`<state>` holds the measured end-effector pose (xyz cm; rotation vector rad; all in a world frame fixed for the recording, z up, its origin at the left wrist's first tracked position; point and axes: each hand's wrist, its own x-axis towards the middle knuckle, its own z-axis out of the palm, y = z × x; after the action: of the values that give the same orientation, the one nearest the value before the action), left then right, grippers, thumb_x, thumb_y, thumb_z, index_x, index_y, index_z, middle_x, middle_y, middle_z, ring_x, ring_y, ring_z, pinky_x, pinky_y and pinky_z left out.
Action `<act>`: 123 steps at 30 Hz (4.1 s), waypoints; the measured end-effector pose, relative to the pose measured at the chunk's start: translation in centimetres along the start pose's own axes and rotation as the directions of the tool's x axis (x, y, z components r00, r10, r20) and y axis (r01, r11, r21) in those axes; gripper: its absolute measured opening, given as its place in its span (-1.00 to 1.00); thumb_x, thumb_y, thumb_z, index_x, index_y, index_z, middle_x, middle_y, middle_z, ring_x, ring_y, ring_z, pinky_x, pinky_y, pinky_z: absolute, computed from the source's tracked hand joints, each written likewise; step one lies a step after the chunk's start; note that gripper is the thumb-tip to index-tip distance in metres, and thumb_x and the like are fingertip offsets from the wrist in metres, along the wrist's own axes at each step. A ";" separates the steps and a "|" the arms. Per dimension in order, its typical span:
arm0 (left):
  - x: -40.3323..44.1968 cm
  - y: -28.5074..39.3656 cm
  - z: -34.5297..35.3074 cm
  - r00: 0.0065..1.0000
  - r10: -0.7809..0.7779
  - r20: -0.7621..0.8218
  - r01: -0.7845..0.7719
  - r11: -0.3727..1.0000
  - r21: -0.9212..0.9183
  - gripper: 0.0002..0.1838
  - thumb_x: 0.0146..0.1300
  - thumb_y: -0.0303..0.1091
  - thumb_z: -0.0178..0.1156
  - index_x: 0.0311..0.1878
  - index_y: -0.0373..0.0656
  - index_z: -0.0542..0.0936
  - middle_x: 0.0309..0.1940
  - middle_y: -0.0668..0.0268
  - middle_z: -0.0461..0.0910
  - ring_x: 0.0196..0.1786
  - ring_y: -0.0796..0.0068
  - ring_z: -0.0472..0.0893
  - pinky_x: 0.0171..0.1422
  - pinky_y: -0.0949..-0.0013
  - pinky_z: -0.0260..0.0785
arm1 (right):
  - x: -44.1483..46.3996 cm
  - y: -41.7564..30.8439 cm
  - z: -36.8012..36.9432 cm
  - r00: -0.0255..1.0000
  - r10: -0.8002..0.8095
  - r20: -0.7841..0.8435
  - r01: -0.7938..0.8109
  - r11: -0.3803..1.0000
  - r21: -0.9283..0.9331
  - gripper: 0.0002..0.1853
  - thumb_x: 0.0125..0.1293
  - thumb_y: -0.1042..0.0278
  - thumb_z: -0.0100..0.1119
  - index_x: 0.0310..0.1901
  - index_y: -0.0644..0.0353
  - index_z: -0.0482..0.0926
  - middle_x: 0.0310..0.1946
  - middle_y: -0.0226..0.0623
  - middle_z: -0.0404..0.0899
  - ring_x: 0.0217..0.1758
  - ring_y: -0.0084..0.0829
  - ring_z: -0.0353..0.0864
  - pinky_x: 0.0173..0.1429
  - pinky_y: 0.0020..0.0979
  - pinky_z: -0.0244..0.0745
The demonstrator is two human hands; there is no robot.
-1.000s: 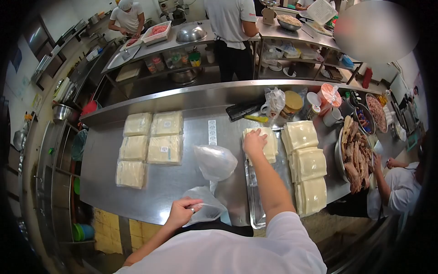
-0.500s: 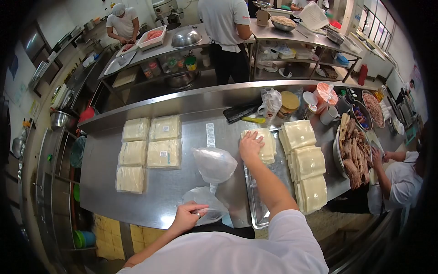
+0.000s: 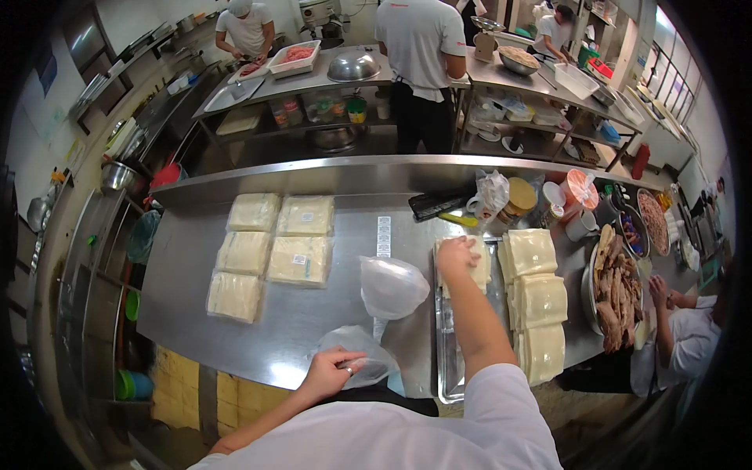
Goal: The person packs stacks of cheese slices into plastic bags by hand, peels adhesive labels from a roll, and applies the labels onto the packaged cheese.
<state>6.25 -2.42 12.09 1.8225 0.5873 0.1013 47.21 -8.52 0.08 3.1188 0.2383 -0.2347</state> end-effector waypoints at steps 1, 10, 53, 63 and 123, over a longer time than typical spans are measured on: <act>-0.1 -0.1 -0.1 1.000 -0.004 -0.011 0.004 1.000 0.024 -0.76 0.30 -0.38 0.40 0.03 -0.12 0.78 -0.31 0.29 0.63 -0.33 0.54 0.51 -0.18 0.45 0.38 | 1.0 0.9 -0.3 0.993 -0.109 0.054 0.111 0.993 -0.036 -0.51 0.38 0.29 0.10 0.25 0.42 0.52 0.29 0.12 0.49 0.29 0.24 0.53 0.17 0.32 0.55; -0.3 -2.0 -0.9 0.998 0.033 -0.050 -0.031 0.999 0.029 -0.71 0.38 -0.37 0.28 0.13 -0.12 0.73 -0.27 0.27 0.64 -0.25 0.45 0.55 -0.10 0.37 0.44 | 6.6 16.6 -2.1 0.940 -0.216 0.264 -0.227 0.184 0.956 -0.75 0.08 0.61 0.10 -0.18 0.47 0.61 -0.31 -0.08 0.63 -0.34 -0.11 0.72 -0.24 -0.02 0.71; -3.9 -10.8 -18.4 0.965 0.209 -0.157 -0.133 0.910 0.392 -0.89 0.07 -0.48 0.22 -0.30 -0.22 0.56 -0.42 -0.02 0.64 -0.29 -0.08 0.66 -0.18 -0.01 0.48 | -41.2 -9.5 -0.9 0.654 -0.656 0.377 -0.737 -0.440 0.513 -0.31 0.13 0.70 0.04 0.39 0.40 0.28 0.29 0.09 0.46 0.38 0.12 0.48 0.51 0.16 0.35; -4.2 -10.3 -15.9 0.963 0.187 -0.192 -0.065 0.859 0.507 -0.90 0.10 -0.37 0.25 -0.35 -0.15 0.57 -0.43 0.00 0.66 -0.28 -0.15 0.66 -0.17 -0.09 0.49 | -40.6 -10.8 0.0 0.752 -0.483 0.449 -0.650 -0.427 0.628 -0.31 0.11 0.76 -0.03 0.38 0.43 0.24 0.27 0.13 0.39 0.36 0.19 0.43 0.51 0.21 0.32; -5.1 -5.8 -11.1 0.947 0.312 -0.074 -0.247 0.858 0.451 -0.81 0.19 -0.29 0.27 -0.18 -0.16 0.63 -0.25 0.07 0.66 -0.18 -0.10 0.65 -0.10 -0.01 0.50 | -38.3 -14.2 1.8 0.865 -0.327 0.381 -0.462 -0.218 0.860 -0.49 0.27 0.67 0.06 0.29 0.26 0.44 0.04 -0.12 0.58 0.04 -0.15 0.66 0.09 -0.06 0.64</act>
<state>-4.10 6.27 11.69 2.3518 0.4633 0.3245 7.32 -0.29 4.07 4.0529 -0.5400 -2.5790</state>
